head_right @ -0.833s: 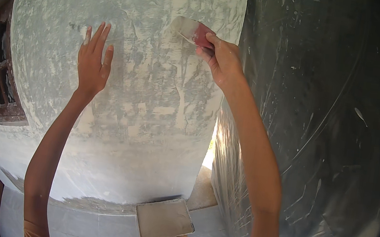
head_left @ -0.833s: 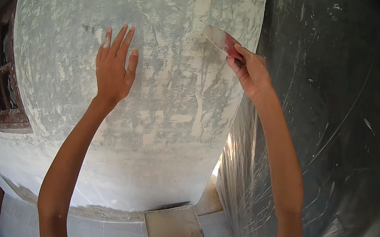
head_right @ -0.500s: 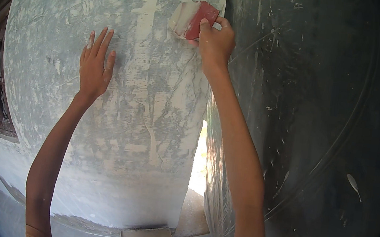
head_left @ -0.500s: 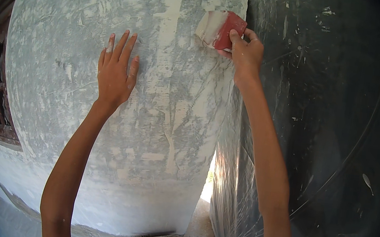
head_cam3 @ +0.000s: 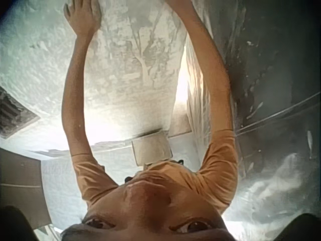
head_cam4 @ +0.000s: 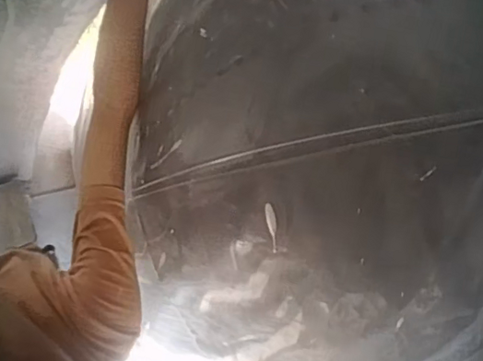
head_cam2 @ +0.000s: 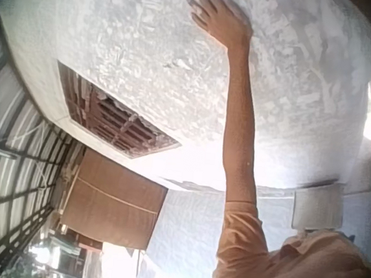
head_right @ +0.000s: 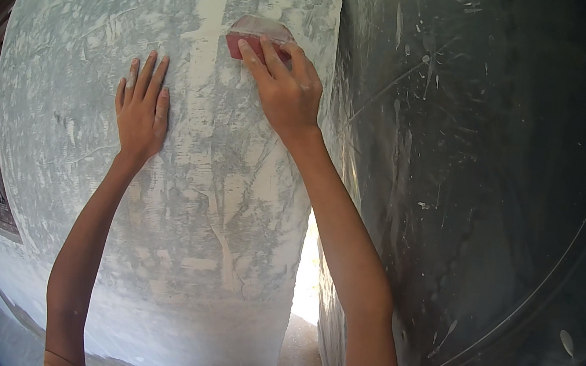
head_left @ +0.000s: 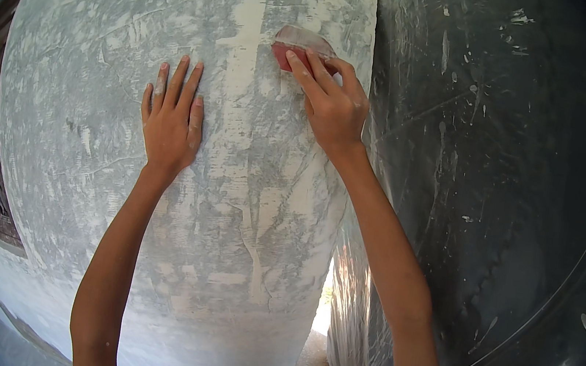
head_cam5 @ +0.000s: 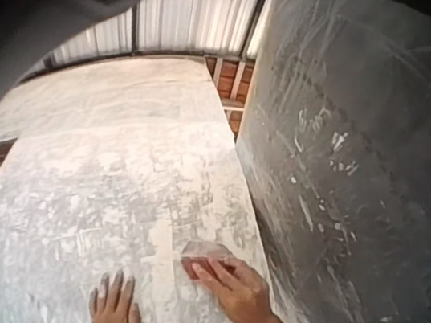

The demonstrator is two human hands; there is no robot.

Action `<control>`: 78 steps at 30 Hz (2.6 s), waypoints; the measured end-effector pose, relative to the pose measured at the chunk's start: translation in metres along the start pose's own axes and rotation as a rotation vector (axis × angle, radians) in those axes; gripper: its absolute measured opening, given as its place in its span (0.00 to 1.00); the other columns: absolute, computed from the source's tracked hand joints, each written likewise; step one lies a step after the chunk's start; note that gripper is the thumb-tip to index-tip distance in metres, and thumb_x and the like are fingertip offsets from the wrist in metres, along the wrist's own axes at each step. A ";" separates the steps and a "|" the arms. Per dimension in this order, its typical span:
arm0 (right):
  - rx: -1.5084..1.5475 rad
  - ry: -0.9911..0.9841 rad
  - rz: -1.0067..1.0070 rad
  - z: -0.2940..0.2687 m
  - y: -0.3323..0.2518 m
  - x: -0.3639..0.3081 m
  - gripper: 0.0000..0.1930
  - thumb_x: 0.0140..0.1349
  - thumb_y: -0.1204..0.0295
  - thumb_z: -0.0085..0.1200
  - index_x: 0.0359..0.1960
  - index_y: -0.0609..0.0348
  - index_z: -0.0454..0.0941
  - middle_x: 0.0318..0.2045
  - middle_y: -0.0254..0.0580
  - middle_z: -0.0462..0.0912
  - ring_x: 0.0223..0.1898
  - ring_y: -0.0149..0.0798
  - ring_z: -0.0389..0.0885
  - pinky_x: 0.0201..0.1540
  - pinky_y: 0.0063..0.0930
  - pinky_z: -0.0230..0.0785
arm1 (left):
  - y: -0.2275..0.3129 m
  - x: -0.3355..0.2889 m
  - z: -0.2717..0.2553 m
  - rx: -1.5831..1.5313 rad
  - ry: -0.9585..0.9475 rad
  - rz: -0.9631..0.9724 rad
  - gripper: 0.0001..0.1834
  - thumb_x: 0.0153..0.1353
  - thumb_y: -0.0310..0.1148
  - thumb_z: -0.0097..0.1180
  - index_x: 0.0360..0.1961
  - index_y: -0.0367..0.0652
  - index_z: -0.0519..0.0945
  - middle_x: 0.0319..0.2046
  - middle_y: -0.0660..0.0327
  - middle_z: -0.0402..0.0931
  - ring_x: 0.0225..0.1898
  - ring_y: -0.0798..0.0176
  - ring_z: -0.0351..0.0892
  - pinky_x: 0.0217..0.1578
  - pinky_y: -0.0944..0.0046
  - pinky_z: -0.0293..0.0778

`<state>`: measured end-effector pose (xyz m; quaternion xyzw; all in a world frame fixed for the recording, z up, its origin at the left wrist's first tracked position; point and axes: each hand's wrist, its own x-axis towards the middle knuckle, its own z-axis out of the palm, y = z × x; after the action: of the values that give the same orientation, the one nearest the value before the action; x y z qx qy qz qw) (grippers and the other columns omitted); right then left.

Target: The person applies wall filler to patches on a wall using a scraper.

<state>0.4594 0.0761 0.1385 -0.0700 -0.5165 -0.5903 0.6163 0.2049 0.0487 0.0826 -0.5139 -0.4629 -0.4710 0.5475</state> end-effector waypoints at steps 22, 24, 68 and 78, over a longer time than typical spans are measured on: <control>0.256 -0.159 0.073 -0.061 -0.010 -0.052 0.20 0.53 0.81 0.61 0.49 0.50 0.84 0.46 0.38 0.86 0.41 0.42 0.80 0.48 0.37 0.74 | -0.001 0.008 0.002 0.009 0.015 0.009 0.26 0.74 0.41 0.30 0.72 0.59 0.61 0.73 0.66 0.54 0.75 0.54 0.46 0.72 0.47 0.38; 0.279 -0.078 0.136 -0.063 -0.007 -0.032 0.19 0.56 0.81 0.60 0.50 0.54 0.83 0.45 0.42 0.86 0.40 0.41 0.81 0.47 0.35 0.75 | -0.002 0.018 0.003 0.012 -0.001 0.008 0.26 0.73 0.42 0.31 0.72 0.59 0.61 0.72 0.65 0.55 0.74 0.54 0.48 0.71 0.47 0.39; 0.562 0.005 0.861 0.002 0.034 0.037 0.17 0.63 0.80 0.51 0.53 0.67 0.79 0.38 0.48 0.87 0.38 0.32 0.85 0.45 0.25 0.74 | -0.002 0.026 0.002 -0.016 0.069 0.027 0.26 0.72 0.39 0.33 0.70 0.60 0.64 0.72 0.65 0.57 0.74 0.53 0.50 0.71 0.47 0.42; 0.668 0.050 1.021 -0.013 0.034 0.014 0.18 0.64 0.79 0.54 0.57 0.68 0.76 0.44 0.49 0.86 0.43 0.33 0.84 0.48 0.26 0.74 | -0.004 0.024 -0.001 -0.034 0.074 0.020 0.26 0.72 0.39 0.33 0.70 0.59 0.65 0.72 0.64 0.57 0.74 0.52 0.50 0.71 0.46 0.41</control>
<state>0.4908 0.0675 0.1608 -0.0979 -0.5604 -0.0276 0.8220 0.2041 0.0469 0.1070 -0.5100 -0.4291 -0.4920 0.5601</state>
